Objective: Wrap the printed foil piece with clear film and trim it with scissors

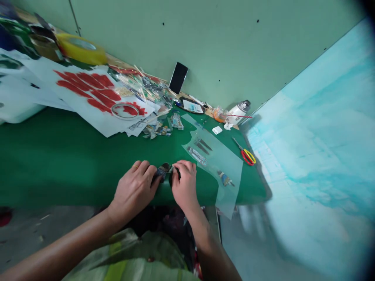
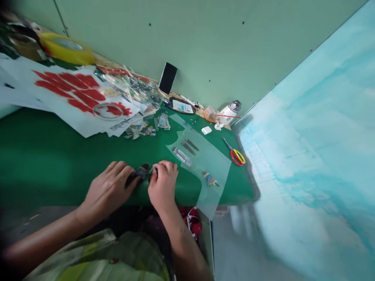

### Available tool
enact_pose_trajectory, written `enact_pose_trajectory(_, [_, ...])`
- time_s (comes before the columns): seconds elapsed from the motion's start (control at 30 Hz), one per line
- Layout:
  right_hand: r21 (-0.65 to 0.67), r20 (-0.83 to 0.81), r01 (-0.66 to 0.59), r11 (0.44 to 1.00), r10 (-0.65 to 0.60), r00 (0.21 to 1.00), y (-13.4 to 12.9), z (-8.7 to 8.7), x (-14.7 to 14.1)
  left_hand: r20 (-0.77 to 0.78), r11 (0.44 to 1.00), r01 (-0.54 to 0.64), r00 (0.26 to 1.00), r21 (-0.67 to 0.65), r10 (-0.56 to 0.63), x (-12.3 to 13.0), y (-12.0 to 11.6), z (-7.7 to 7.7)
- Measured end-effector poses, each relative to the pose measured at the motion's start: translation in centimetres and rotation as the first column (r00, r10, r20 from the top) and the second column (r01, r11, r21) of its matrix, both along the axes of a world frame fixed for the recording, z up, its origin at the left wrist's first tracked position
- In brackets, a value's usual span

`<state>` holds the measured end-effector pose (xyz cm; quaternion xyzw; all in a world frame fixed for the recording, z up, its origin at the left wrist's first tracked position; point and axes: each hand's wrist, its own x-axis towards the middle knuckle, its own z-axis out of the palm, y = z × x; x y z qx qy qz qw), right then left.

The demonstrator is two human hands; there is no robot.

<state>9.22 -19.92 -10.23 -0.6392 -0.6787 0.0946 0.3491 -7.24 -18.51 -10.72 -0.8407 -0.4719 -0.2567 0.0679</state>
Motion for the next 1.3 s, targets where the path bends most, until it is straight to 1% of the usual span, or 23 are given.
enact_pose_trajectory(0.13, [0.021, -0.069, -0.040, 0.999, 0.041, 0.997, -0.2, 0.2, 0.2, 0.000, 1.000, -0.009, 1.000, -0.026, 0.009, 0.0, 0.1, -0.2])
enact_pose_trajectory(0.23, [0.010, -0.115, -0.052, 0.999, 0.053, 0.992, -0.2, 0.4, 0.2, 0.006, 0.999, -0.021, 1.000, -0.039, 0.021, 0.1, 0.2, -0.2])
enact_pose_trajectory(0.47, [-0.043, -0.265, 0.023, 0.999, -0.034, 0.964, 0.3, -0.1, 0.3, 0.021, 0.997, -0.030, 0.999, -0.072, 0.032, 0.1, 0.2, 0.0])
enact_pose_trajectory(0.6, [-0.058, -0.319, 0.035, 0.998, -0.052, 0.946, 0.5, -0.5, 0.5, 0.049, 0.992, -0.031, 0.998, -0.121, 0.037, 0.1, 0.1, 0.0])
enact_pose_trajectory(0.67, [-0.051, -0.356, 0.026, 0.998, -0.043, 0.933, 0.5, -0.4, 0.5, 0.111, 0.987, -0.004, 0.994, -0.160, 0.022, 0.0, 0.3, 0.1])
enact_pose_trajectory(0.73, [-0.034, -0.406, 0.000, 0.999, -0.013, 0.914, 0.4, -0.1, 0.6, 0.250, 0.974, 0.057, 0.968, -0.221, 0.000, -0.3, 0.7, 0.4])
enact_pose_trajectory(0.77, [-0.020, -0.428, -0.020, 1.000, 0.009, 0.904, 0.3, 0.2, 0.6, 0.343, 0.959, 0.095, 0.939, -0.269, 0.003, -0.6, 1.1, 0.7])
enact_pose_trajectory(0.8, [-0.007, -0.448, -0.042, 0.999, 0.035, 0.893, 0.2, 0.5, 0.7, 0.442, 0.932, 0.142, 0.897, -0.332, 0.022, -0.8, 1.4, 1.1])
enact_pose_trajectory(0.83, [0.002, -0.466, -0.067, 0.998, 0.060, 0.883, 0.1, 1.0, 0.8, 0.538, 0.888, 0.201, 0.841, -0.414, 0.060, -1.1, 1.8, 1.5])
enact_pose_trajectory(0.87, [0.007, -0.484, -0.091, 0.996, 0.083, 0.871, 0.0, 1.4, 0.9, 0.623, 0.819, 0.279, 0.774, -0.501, 0.118, -1.3, 2.1, 2.0])
enact_pose_trajectory(0.9, [0.008, -0.504, -0.114, 0.993, 0.102, 0.857, -0.1, 1.9, 1.0, 0.689, 0.720, 0.382, 0.702, -0.579, 0.182, -1.5, 2.4, 2.6])
enact_pose_trajectory(0.93, [0.002, -0.527, -0.133, 0.991, 0.114, 0.842, -0.2, 2.4, 1.1, 0.734, 0.602, 0.493, 0.631, -0.628, 0.250, -1.6, 2.6, 3.2])
enact_pose_trajectory(0.97, [-0.006, -0.551, -0.149, 0.989, 0.121, 0.826, -0.3, 2.8, 1.1, 0.760, 0.482, 0.594, 0.573, -0.644, 0.307, -1.7, 2.6, 3.8])
enact_pose_trajectory(1.0, [-0.013, -0.571, -0.161, 0.987, 0.125, 0.811, -0.4, 3.3, 1.2, 0.770, 0.380, 0.671, 0.535, -0.637, 0.347, -1.7, 2.6, 4.3])
enact_pose_trajectory(1.03, [-0.016, -0.586, -0.171, 0.985, 0.130, 0.800, -0.5, 3.7, 1.2, 0.778, 0.300, 0.728, 0.504, -0.617, 0.376, -1.6, 2.5, 4.7])
enact_pose_trajectory(1.07, [-0.017, -0.596, -0.180, 0.983, 0.135, 0.792, -0.7, 4.1, 1.2, 0.784, 0.242, 0.768, 0.480, -0.593, 0.394, -1.5, 2.3, 5.0])
enact_pose_trajectory(1.13, [-0.019, -0.608, -0.202, 0.979, 0.148, 0.780, -1.0, 5.0, 1.3, 0.785, 0.162, 0.820, 0.439, -0.548, 0.436, -1.3, 2.0, 5.3])
enact_pose_trajectory(1.2, [-0.027, -0.621, -0.219, 0.975, 0.155, 0.769, -1.4, 5.7, 1.3, 0.782, 0.116, 0.855, 0.396, -0.505, 0.481, -1.0, 1.6, 5.2])
enact_pose_trajectory(1.23, [-0.031, -0.628, -0.224, 0.974, 0.155, 0.763, -1.6, 6.0, 1.3, 0.781, 0.107, 0.869, 0.374, -0.484, 0.500, -0.8, 1.4, 5.1])
enact_pose_trajectory(1.3, [-0.034, -0.644, -0.216, 0.976, 0.144, 0.752, -2.0, 6.7, 1.3, 0.788, 0.120, 0.889, 0.320, -0.442, 0.526, -0.6, 1.0, 5.0])
